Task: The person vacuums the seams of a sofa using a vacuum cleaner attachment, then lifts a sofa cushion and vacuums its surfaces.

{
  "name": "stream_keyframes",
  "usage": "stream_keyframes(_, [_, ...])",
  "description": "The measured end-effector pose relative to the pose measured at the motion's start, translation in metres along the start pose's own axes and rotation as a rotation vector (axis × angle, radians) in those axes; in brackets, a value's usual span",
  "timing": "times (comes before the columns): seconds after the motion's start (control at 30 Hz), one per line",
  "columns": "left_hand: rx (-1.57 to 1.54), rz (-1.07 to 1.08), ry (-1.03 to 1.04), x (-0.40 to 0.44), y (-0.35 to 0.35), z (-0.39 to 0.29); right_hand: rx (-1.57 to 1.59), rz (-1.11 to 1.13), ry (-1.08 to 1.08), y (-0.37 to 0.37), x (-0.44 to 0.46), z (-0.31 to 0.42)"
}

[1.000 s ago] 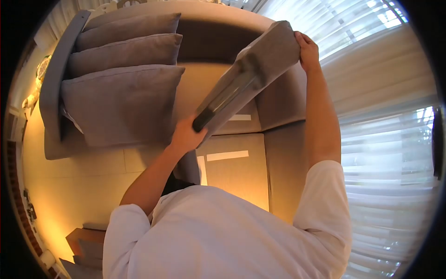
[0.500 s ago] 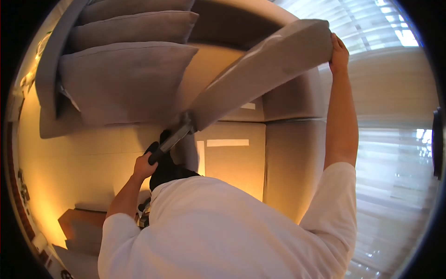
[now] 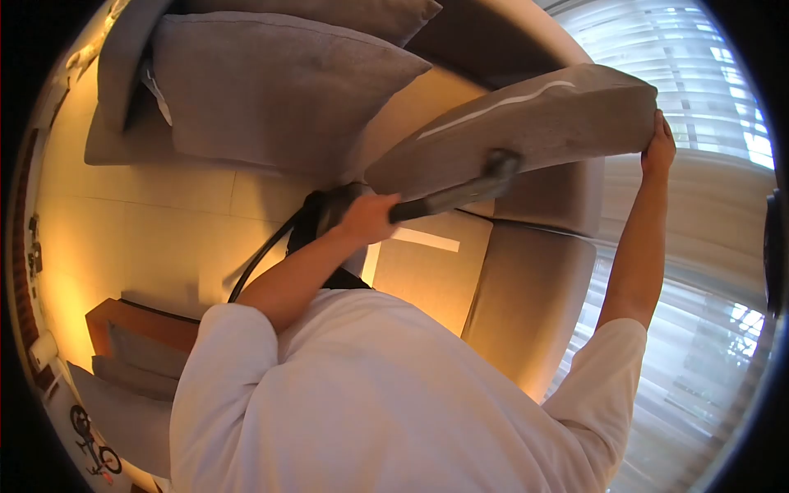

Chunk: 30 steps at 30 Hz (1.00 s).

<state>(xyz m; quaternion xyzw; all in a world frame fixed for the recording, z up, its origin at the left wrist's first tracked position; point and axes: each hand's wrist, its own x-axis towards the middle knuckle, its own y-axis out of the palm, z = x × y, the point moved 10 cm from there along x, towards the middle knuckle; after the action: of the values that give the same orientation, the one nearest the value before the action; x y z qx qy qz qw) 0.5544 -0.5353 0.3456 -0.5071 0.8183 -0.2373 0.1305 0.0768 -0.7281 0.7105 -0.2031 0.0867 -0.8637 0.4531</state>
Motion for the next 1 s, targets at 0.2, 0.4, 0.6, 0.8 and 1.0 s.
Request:
stream_keyframes(0.2, [0.246, 0.166, -0.445, -0.157, -0.015, 0.206, 0.045, -0.063, 0.05, -0.027, 0.005, -0.012])
stream_keyframes(0.4, [0.092, 0.123, -0.647, -0.166, -0.086, 0.2, 0.081, -0.028, -0.032, -0.02, 0.011, 0.0])
stream_keyframes(0.6, [0.241, 0.145, -0.41, -0.099, -0.053, 0.186, -0.266, -0.362, -0.332, -0.036, -0.003, 0.023])
stream_keyframes(0.8, [0.196, 0.122, -0.467, -0.119, -0.05, 0.153, -0.21, -0.601, -0.128, 0.045, -0.201, -0.072])
stream_keyframes(1.0, [0.22, 0.058, -0.451, -0.115, -0.048, 0.153, -0.269, -0.32, -0.047, 0.137, -0.316, -0.168])
